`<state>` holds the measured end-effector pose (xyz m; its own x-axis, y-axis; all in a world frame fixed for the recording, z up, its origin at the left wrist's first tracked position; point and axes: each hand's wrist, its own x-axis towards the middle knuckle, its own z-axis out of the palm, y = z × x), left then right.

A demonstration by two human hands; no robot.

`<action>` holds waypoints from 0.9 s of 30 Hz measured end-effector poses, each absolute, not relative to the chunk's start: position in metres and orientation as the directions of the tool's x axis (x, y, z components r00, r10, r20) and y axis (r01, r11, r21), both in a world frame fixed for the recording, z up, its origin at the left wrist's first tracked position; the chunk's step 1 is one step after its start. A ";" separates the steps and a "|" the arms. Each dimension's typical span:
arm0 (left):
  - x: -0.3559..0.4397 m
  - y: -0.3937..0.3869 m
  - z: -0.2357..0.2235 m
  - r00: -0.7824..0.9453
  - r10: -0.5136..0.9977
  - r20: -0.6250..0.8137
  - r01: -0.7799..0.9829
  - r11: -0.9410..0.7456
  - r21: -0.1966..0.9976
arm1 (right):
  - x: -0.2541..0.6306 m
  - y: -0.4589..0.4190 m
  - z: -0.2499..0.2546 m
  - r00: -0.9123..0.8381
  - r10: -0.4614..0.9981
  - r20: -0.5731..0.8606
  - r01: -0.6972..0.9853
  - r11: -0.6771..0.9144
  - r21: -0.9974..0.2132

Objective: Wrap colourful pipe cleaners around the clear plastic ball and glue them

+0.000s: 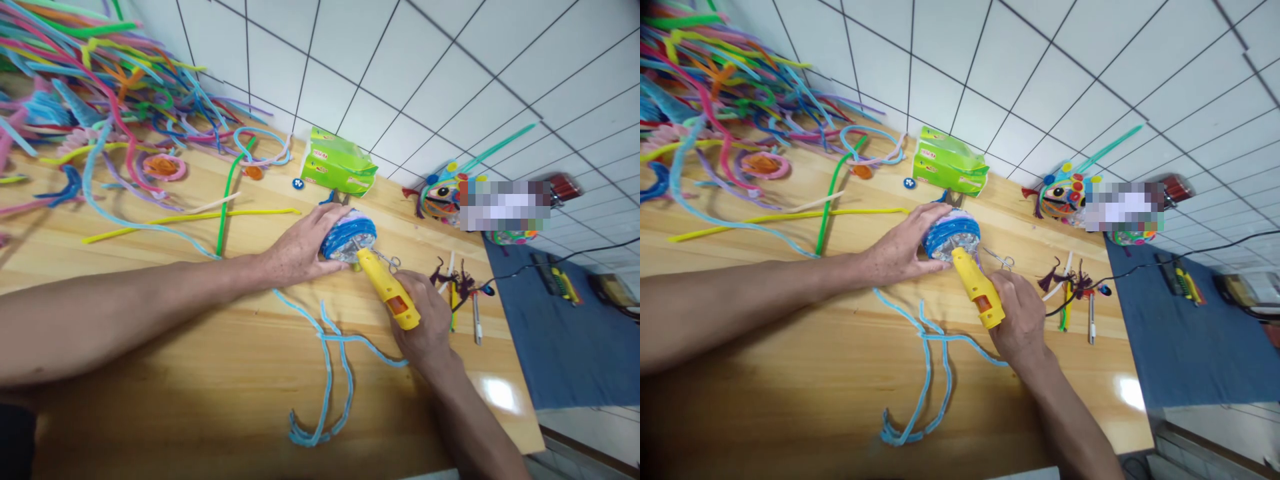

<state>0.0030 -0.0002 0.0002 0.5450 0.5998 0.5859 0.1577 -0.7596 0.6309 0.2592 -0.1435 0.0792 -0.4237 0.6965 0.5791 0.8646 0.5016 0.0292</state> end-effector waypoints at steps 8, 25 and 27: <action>0.002 -0.001 0.004 0.552 0.619 0.558 0.162 -0.736 0.657 | 0.265 -0.144 0.075 -0.395 0.701 0.594 0.876 0.483 0.012; -0.001 0.000 0.004 0.546 0.615 0.569 0.148 -0.740 0.657 | 0.338 -0.063 0.073 0.439 0.894 0.091 0.582 -0.205 -0.787; -0.001 0.000 0.004 0.547 0.607 0.576 0.151 -0.748 0.646 | 0.348 -0.044 0.061 0.424 0.899 0.107 0.581 -0.179 -0.794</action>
<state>-0.0007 0.0003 0.0039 0.5471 0.6073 0.5760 0.1505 -0.7483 0.6460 0.3484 -0.0439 0.0611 0.4238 0.8994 0.1074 0.5808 -0.1788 -0.7942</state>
